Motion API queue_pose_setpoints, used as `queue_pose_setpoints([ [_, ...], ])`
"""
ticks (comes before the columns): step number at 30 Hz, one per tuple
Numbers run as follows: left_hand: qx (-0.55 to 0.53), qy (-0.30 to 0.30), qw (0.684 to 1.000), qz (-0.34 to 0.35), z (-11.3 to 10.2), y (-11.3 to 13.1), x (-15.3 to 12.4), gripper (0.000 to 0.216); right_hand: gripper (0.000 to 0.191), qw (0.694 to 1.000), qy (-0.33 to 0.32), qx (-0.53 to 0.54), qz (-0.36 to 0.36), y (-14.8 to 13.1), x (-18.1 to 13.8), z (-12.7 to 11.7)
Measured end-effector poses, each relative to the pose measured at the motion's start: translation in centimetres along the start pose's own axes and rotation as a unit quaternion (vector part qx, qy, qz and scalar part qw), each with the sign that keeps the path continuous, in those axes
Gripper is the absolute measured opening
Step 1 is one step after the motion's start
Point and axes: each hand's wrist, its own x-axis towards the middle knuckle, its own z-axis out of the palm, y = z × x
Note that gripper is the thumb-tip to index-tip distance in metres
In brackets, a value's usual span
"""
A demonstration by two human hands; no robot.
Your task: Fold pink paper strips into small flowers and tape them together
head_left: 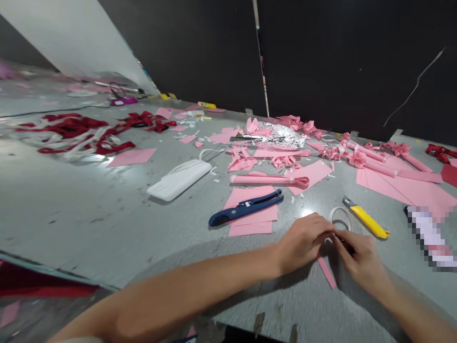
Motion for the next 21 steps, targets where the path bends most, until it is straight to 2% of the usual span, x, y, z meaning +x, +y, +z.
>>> queue_pose_setpoints([
  [3,-0.04,0.036,0.998,-0.043,0.3,0.0,0.6,0.016,0.031,0.998,0.047,-0.033,-0.02,-0.2,-0.1,0.6],
  [6,-0.061,0.082,0.992,-0.078,-0.3,-1.0,1.4,0.016,0.03,0.993,0.073,-0.081,-0.054,-0.5,-0.3,0.8],
  [9,-0.104,0.164,0.965,-0.174,-1.5,-2.8,2.1,0.008,0.03,0.986,0.069,-0.121,-0.09,-0.2,0.0,0.6],
  [11,-0.148,0.194,0.944,-0.22,-2.0,-3.6,2.3,0.009,0.03,0.985,0.046,-0.141,-0.093,0.6,0.5,0.4],
  [14,-0.186,0.171,0.939,-0.234,-2.0,-3.7,2.2,0.016,0.028,0.988,0.034,-0.141,-0.043,2.3,1.6,0.1],
  [16,-0.192,0.147,0.943,-0.228,-1.6,-3.3,1.8,0.016,0.029,0.992,0.064,-0.105,-0.005,3.0,2.2,-0.1],
  [19,-0.19,0.122,0.948,-0.226,-1.3,-2.8,1.5,0.014,0.026,0.993,0.111,-0.022,0.043,2.6,2.4,-0.5],
  [21,-0.183,0.103,0.952,-0.222,-1.2,-2.5,1.3,0.015,0.021,0.992,0.106,0.044,0.062,1.6,2.2,-0.6],
])
